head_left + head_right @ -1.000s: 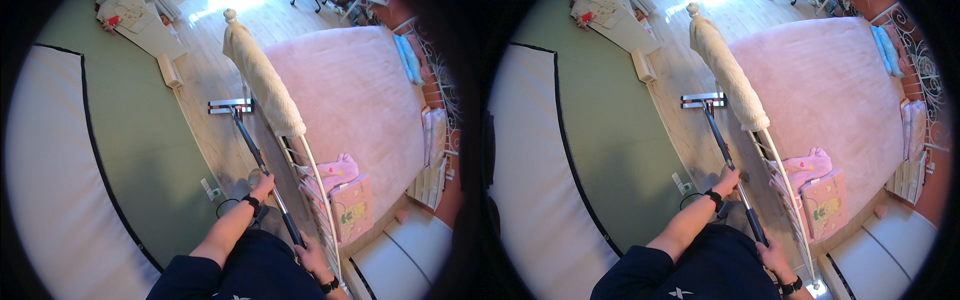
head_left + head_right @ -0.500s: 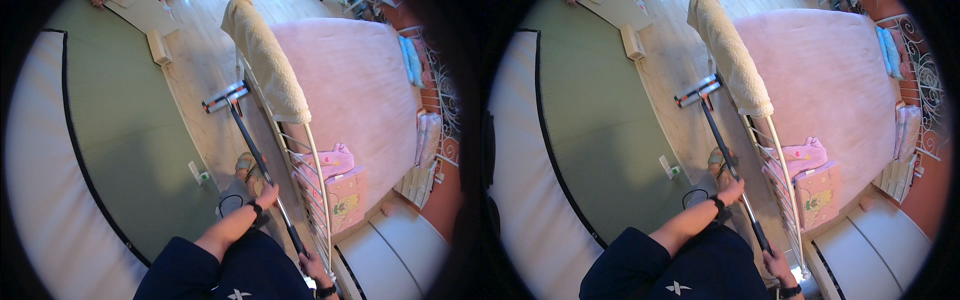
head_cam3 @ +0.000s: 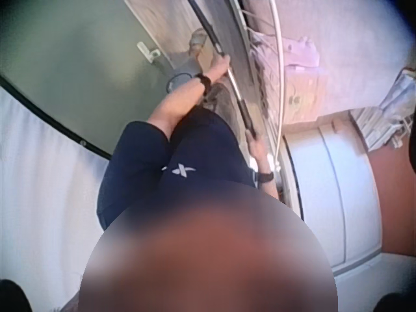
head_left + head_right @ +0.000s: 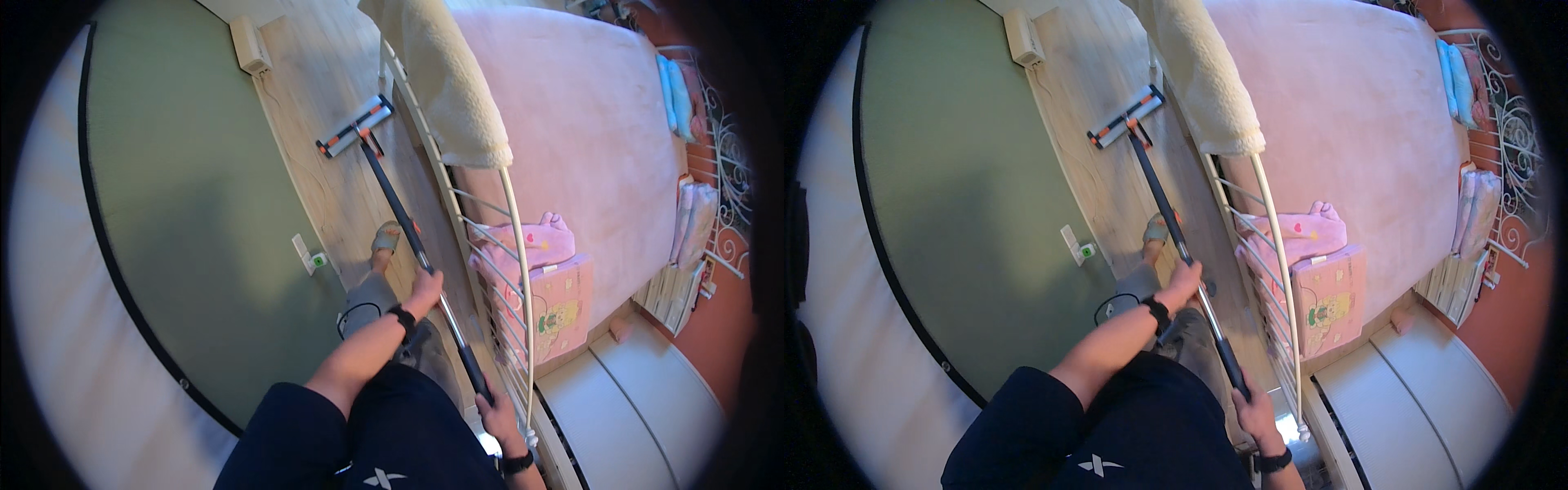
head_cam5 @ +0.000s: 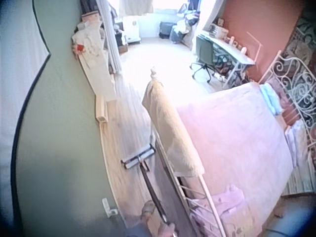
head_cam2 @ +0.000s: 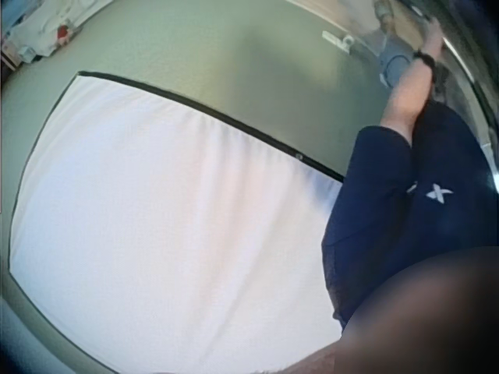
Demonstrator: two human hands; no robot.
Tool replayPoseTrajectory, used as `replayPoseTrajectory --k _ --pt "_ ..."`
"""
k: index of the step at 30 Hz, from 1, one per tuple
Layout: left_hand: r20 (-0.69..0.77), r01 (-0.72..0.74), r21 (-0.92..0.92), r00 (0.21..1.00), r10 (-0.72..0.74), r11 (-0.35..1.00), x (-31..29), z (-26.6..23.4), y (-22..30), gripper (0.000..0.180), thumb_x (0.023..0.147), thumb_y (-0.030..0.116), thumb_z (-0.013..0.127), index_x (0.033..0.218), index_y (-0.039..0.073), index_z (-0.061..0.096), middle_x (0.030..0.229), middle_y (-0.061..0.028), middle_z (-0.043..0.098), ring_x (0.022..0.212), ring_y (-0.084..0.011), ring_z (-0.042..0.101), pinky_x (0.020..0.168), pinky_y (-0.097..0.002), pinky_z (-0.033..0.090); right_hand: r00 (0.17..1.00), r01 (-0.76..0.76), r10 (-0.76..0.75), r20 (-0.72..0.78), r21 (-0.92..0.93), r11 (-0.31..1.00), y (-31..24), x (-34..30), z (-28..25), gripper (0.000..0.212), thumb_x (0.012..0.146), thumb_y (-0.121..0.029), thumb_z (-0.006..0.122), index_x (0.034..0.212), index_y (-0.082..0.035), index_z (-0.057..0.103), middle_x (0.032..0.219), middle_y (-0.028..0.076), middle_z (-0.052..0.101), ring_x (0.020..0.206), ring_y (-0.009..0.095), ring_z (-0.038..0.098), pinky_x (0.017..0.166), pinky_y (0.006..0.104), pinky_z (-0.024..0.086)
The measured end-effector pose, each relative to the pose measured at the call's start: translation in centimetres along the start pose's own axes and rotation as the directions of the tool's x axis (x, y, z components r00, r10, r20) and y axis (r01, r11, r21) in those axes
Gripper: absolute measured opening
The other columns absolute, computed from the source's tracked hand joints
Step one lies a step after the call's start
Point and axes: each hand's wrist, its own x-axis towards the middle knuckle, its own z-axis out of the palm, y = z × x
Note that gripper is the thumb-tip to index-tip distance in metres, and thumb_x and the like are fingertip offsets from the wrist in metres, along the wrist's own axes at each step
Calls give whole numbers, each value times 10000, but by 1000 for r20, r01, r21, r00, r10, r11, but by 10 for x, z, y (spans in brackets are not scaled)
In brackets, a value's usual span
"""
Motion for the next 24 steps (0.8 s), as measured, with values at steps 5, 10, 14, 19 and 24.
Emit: replayPoseTrajectory --k 5,10,14,19,24 --pt "-29 6 -7 1000 -6 1000 43 -25 40 394 958 270 565 1183 -26 434 822 -209 676 605 -352 702 543 -497 605 998 58 -55 -25 141 988 -3 46 21 547 1008 -241 617 1513 -68 500 969 229 698 890 296 716 839 392 551" --pt "30 18 28 999 -19 999 7 12 -15 446 950 259 578 1224 -58 427 931 -228 679 667 -383 720 474 -549 592 994 78 -92 58 213 974 74 22 26 540 1049 -240 581 1554 -93 455 825 90 629 689 171 638 675 342 535" --pt "-14 10 -28 1000 -11 1000 -52 88 -119 488 961 283 603 1271 -47 422 1008 -257 656 759 -411 726 501 -577 603 991 7 -39 130 238 971 205 -23 22 547 1056 -202 580 1573 -100 432 800 13 552 642 110 566 630 308 513" --pt "134 145 -7 981 -143 989 -111 175 -265 623 975 268 572 1420 -23 248 1156 -245 587 934 -415 706 641 -601 629 987 157 -164 4 256 954 397 -82 41 531 1044 -192 596 1547 -80 468 968 81 689 790 201 671 758 347 551" --pt "214 -9 153 977 -24 988 -148 221 -338 560 978 253 590 1367 -44 320 1178 -246 599 943 -423 710 621 -592 626 974 212 -192 -122 172 962 473 -129 59 502 1030 -180 595 1507 -48 511 1036 159 733 898 252 705 837 370 546"
